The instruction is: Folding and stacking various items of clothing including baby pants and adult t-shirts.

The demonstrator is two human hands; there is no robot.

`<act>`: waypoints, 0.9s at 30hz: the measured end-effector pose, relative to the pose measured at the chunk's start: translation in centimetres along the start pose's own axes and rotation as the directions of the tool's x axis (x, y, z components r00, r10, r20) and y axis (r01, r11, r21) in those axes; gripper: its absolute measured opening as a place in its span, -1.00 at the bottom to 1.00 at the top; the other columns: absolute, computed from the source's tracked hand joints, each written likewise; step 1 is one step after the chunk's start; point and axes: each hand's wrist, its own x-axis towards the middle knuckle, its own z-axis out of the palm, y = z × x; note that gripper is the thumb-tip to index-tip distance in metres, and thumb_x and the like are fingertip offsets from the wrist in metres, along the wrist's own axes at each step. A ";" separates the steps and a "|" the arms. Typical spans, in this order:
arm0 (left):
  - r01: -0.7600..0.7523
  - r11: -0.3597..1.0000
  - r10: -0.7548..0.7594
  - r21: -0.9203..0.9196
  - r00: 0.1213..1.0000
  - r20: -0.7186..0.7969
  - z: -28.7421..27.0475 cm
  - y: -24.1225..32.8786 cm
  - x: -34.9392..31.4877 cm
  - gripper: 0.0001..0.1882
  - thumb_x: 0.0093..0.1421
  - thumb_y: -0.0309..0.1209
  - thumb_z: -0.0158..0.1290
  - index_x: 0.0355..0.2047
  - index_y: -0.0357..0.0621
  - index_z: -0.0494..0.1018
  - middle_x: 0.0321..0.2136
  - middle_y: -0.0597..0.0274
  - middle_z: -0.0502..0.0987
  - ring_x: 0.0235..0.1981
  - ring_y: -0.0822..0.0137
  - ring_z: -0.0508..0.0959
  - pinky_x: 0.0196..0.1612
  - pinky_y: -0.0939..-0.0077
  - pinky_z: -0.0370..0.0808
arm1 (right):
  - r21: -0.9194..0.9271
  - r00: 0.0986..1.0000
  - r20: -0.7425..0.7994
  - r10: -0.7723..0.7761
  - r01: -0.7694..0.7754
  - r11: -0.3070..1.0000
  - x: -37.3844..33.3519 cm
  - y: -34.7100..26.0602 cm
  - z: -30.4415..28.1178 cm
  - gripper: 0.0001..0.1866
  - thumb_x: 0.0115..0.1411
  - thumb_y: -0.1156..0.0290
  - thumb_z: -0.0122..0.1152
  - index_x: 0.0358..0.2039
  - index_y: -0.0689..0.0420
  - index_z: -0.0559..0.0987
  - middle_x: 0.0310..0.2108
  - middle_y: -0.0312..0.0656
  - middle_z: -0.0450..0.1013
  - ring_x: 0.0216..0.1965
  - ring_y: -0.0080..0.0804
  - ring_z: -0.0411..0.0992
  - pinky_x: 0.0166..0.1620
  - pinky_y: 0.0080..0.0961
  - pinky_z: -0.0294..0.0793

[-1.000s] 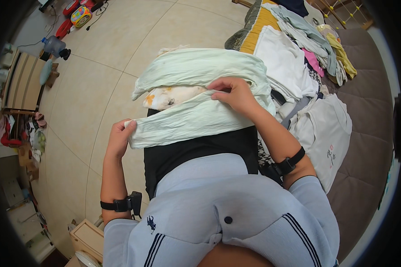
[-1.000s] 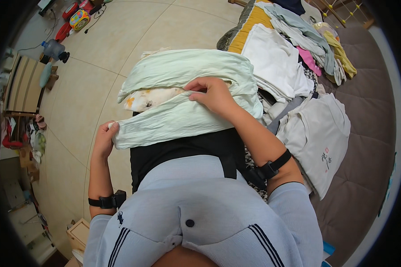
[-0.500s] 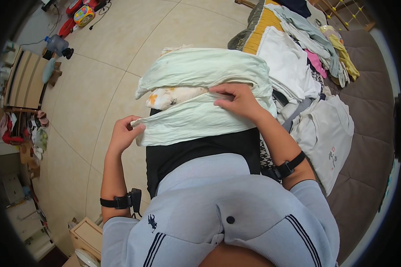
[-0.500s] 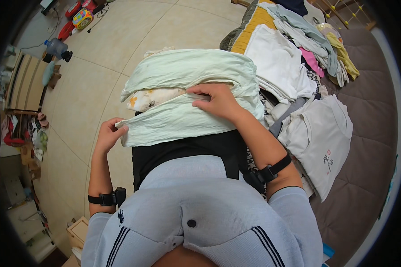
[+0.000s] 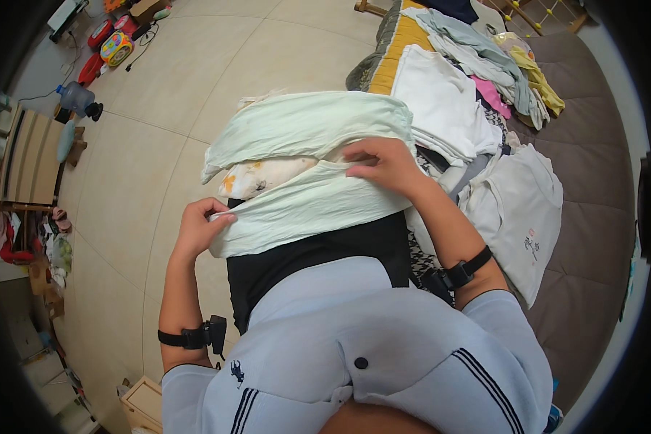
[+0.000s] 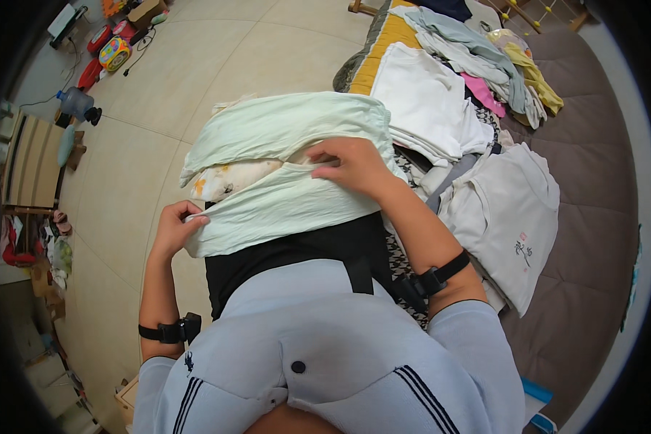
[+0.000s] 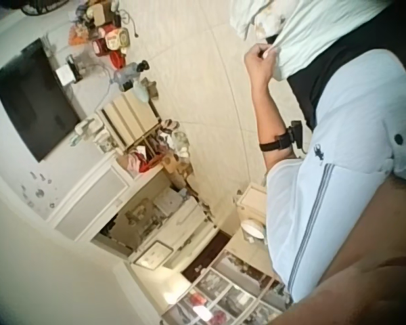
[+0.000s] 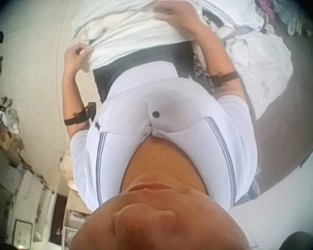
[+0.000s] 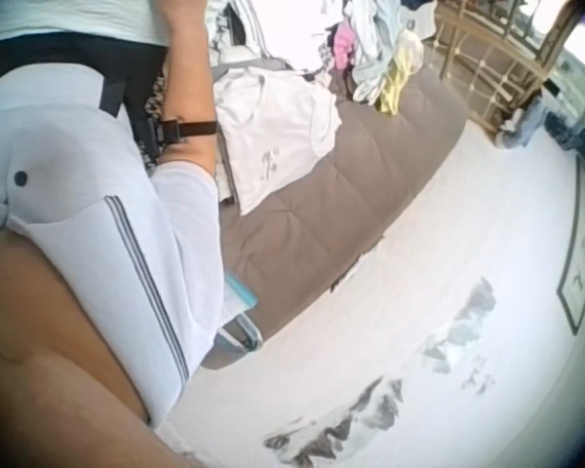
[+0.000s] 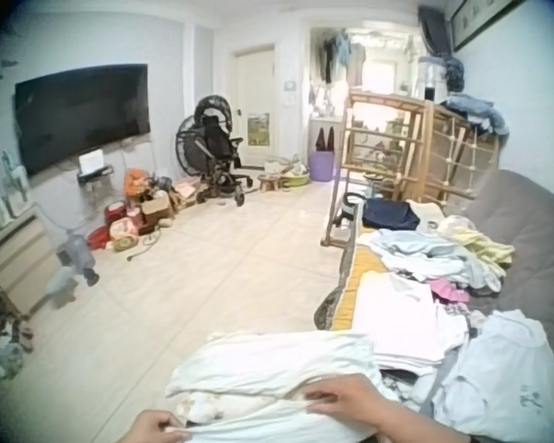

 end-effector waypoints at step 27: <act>0.084 0.979 -0.080 -0.187 0.996 0.025 -0.7 -2.1 -0.4 -0.88 0.02 -0.46 0.09 -0.49 -0.30 0.49 -0.57 0.38 0.48 -0.50 0.58 0.37 -0.39 0.67 0.33 | 0.907 0.797 0.077 0.599 -0.306 0.290 -5.3 11.5 -4.9 -0.60 0.13 0.22 0.09 -0.09 0.21 0.41 -0.14 -0.16 0.43 -0.13 -0.40 0.40 -0.04 -0.46 0.36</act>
